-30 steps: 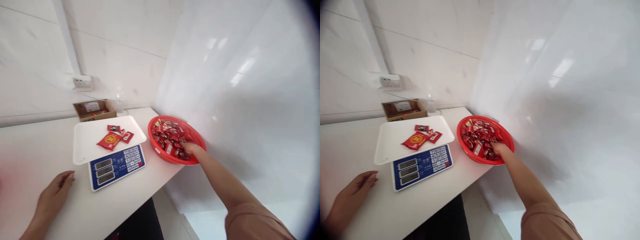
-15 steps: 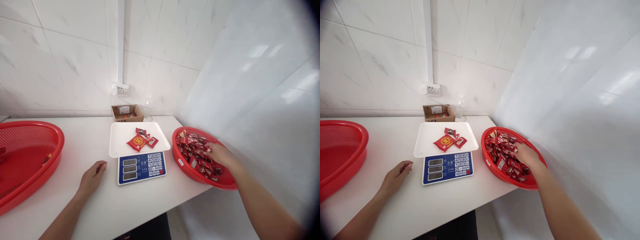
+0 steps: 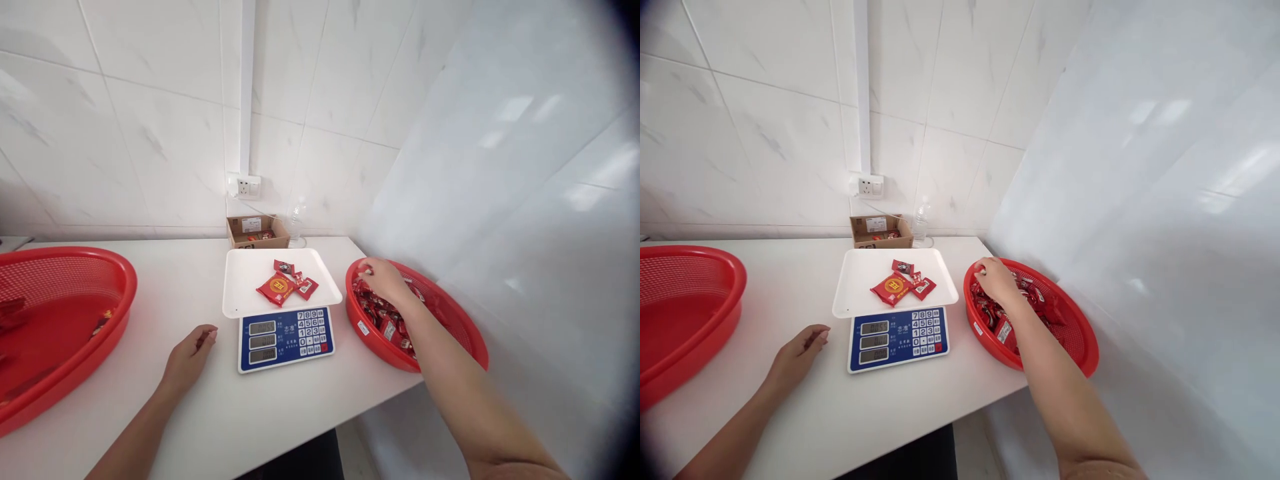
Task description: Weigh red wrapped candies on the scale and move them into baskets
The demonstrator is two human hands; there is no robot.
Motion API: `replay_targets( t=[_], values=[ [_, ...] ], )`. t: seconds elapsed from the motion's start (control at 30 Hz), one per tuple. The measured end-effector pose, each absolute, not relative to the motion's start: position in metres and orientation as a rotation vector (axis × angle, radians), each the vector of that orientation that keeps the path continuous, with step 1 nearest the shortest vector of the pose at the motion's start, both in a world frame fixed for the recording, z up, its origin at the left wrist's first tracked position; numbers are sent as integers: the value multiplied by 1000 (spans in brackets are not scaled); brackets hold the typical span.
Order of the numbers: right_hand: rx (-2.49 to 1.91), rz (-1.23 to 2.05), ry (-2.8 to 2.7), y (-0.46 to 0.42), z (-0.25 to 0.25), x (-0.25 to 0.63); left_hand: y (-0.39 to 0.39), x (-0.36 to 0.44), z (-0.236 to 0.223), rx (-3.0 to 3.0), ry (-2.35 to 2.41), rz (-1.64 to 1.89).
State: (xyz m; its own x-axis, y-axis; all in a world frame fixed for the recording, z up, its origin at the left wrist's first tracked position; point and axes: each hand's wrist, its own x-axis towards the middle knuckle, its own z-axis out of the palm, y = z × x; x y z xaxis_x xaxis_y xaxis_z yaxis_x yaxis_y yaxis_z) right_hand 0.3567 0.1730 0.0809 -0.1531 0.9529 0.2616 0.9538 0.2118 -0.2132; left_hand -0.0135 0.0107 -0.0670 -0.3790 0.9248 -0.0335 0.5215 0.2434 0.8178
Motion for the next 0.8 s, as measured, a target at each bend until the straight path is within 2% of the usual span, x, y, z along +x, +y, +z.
replay_targets(
  t=[0.2, 0.43, 0.67, 0.8],
  values=[
    [-1198, 521, -2013, 173, 71, 309, 14, -16, -73, 1332, 1997, 1006],
    [-1015, 428, -2005, 131, 39, 287, 8, -11, -62, 1285, 1987, 1017],
    [-1231, 469, -1605, 53, -37, 315, 9, -9, -65, 1301, 2006, 996],
    [-1390, 653, -1349, 39, -73, 329, 11, -11, -66, 1296, 2014, 979]
  ],
)
